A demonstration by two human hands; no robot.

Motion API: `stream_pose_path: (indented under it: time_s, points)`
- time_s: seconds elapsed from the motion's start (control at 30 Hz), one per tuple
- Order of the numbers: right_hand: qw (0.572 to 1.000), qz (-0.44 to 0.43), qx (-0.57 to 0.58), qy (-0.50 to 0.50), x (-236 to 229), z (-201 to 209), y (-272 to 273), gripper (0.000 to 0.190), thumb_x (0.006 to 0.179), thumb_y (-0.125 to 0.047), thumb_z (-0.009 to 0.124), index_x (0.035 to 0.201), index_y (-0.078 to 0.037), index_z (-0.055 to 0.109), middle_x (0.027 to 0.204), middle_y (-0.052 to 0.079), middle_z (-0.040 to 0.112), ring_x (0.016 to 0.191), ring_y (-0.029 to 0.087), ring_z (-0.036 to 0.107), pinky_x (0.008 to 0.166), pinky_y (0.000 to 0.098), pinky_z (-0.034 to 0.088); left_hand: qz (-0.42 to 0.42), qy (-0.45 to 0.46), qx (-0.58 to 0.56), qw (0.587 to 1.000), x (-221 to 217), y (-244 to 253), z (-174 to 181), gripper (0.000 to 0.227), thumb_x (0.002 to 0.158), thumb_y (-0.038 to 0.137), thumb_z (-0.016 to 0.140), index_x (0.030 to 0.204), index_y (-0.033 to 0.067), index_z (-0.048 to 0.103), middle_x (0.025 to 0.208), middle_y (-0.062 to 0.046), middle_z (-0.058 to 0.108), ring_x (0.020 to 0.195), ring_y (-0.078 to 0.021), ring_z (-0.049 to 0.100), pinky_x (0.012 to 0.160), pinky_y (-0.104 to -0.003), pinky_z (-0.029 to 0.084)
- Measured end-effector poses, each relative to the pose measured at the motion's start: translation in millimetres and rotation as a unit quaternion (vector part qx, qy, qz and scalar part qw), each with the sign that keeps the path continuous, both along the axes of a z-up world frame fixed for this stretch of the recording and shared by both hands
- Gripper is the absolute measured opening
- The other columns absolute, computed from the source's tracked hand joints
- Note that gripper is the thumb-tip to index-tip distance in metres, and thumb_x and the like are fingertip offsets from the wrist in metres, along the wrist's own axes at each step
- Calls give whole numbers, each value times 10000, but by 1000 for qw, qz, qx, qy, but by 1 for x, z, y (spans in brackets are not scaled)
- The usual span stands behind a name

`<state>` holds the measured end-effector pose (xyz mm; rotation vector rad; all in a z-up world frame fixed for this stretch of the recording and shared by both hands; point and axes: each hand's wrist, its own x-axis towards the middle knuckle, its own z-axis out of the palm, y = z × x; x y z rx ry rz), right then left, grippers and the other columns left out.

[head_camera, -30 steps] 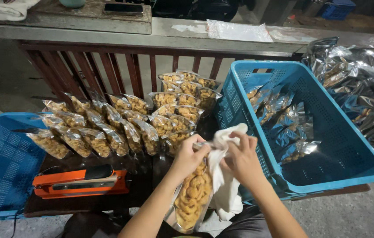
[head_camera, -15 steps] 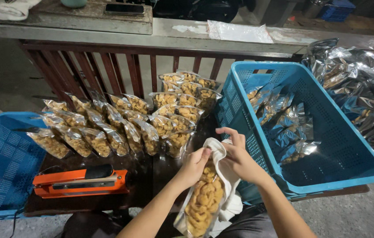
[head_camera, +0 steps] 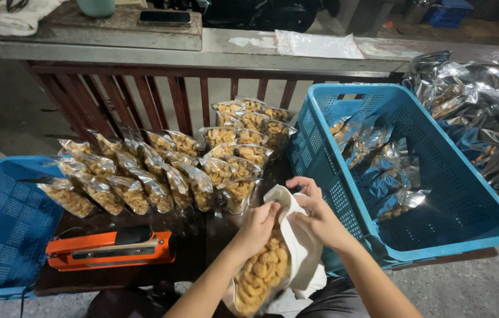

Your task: The person sits on the floor and repeatedly wipes sealed snack packs with a white cloth. They pick up each pack, wipe its surface, and place it into a blue basket. The task continues with multiple packs handled one at a time.

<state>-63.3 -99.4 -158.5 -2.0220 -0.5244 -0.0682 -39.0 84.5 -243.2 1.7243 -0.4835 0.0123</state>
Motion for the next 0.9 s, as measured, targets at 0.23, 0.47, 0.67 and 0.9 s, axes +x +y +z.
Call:
stream_pose_path:
  time_s: [0.23,0.47,0.67,0.9]
  points:
    - [993,-43,-91,-68,1,-11,3,281,767,-85,779,1042,-56,733,1372,117,492,1184,289,431,1046,398,354,1,-50,20,999,6,-1,21,234,1034,138,484,1046,-31,646,892,-236,724,867,-379,739,689,-427,555]
    - [963,-107,-176,-171,-9,-18,-15,213,755,-109,811,923,-41,700,1236,125,540,1184,345,411,1044,441,347,12,7,-22,1000,11,1,46,359,1042,358,506,1050,36,663,772,-171,715,727,-303,730,641,-388,535]
    - [963,-64,-213,-150,-27,-18,-48,243,731,-165,820,926,-49,734,1198,139,530,1172,357,386,1015,453,349,57,-21,57,997,18,10,38,469,1061,438,499,962,12,670,662,-145,590,596,-197,587,587,-382,461]
    - [952,-41,-227,-203,-33,9,-53,344,701,-255,769,996,-79,778,1287,183,446,1227,394,363,1060,488,334,-73,74,-25,994,21,12,32,450,1087,403,489,1019,8,694,739,-25,587,727,-89,539,671,-310,466]
